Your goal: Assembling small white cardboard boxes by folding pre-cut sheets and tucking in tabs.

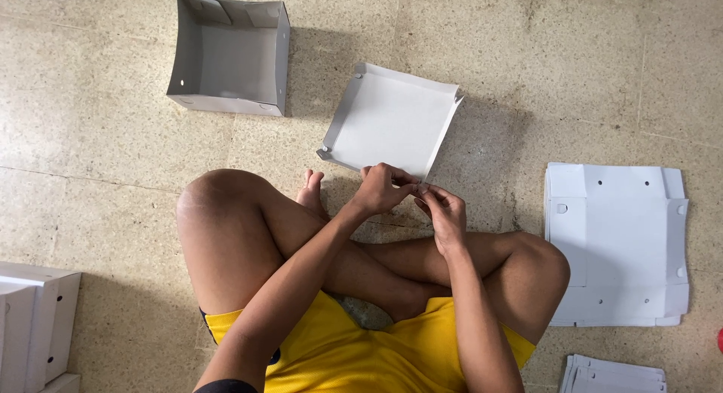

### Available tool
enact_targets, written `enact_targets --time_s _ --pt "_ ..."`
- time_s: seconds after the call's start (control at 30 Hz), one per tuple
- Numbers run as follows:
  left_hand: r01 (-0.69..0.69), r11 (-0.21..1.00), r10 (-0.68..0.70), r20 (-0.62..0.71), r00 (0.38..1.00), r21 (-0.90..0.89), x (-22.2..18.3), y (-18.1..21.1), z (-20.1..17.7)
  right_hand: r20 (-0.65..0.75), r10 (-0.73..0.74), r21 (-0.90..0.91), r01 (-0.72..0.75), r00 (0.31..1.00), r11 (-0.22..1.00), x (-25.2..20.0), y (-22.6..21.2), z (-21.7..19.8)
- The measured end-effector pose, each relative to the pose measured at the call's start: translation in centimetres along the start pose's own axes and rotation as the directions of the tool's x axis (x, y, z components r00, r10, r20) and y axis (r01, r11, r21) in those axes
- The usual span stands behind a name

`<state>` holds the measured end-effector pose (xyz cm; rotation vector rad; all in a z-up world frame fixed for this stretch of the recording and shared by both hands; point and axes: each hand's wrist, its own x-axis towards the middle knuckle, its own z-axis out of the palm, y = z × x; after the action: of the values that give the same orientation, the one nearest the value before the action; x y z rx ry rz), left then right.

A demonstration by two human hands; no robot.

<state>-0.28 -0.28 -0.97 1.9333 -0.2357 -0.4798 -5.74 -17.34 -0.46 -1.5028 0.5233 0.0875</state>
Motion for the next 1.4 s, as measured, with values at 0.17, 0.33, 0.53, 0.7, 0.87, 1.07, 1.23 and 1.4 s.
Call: enact_targets --time_s 0.17,0.33,0.53,0.7,0.87,1.07,1.23,1.4 --pt "0.003 1.000 -0.003 -0.006 1.000 -0.001 0.4 -0.4 0.1 0.008 -0.009 -0.007 0.009 1.000 1.000 -0.1 -0.7 0.3" --pt "0.008 1.000 -0.008 -0.010 1.000 0.000 0.7 -1.3 0.0 0.015 -0.016 -0.012 0.016 1.000 1.000 -0.1 -1.0 0.1" --pt "0.031 0.999 -0.031 -0.023 0.999 0.010 1.7 -2.1 1.1 0.075 -0.106 -0.073 0.111 0.992 0.991 -0.4 -0.9 0.5" --pt "0.031 0.999 -0.032 -0.049 0.998 -0.019 1.1 -1.1 0.7 0.085 -0.149 -0.088 0.157 0.985 0.984 0.0 0.1 0.2" --pt "0.033 0.998 -0.035 -0.027 0.999 -0.049 0.9 -0.4 0.2 0.090 -0.115 -0.047 0.120 0.989 0.992 0.5 0.9 0.3" --pt "0.029 1.000 -0.029 0.017 0.999 -0.005 1.3 -0.8 0.4 0.202 -0.069 0.042 0.062 0.977 0.997 0.4 0.4 -0.1" --pt "-0.019 1.000 0.020 0.038 0.999 -0.019 1.9 -2.3 1.2 0.303 -0.038 0.035 0.029 0.952 0.999 1.5 2.4 -1.0" --pt "-0.088 0.996 0.092 0.134 0.987 -0.033 -1.1 3.4 -2.1 0.300 0.063 0.352 -0.172 0.952 0.920 1.0 0.2 -0.9"
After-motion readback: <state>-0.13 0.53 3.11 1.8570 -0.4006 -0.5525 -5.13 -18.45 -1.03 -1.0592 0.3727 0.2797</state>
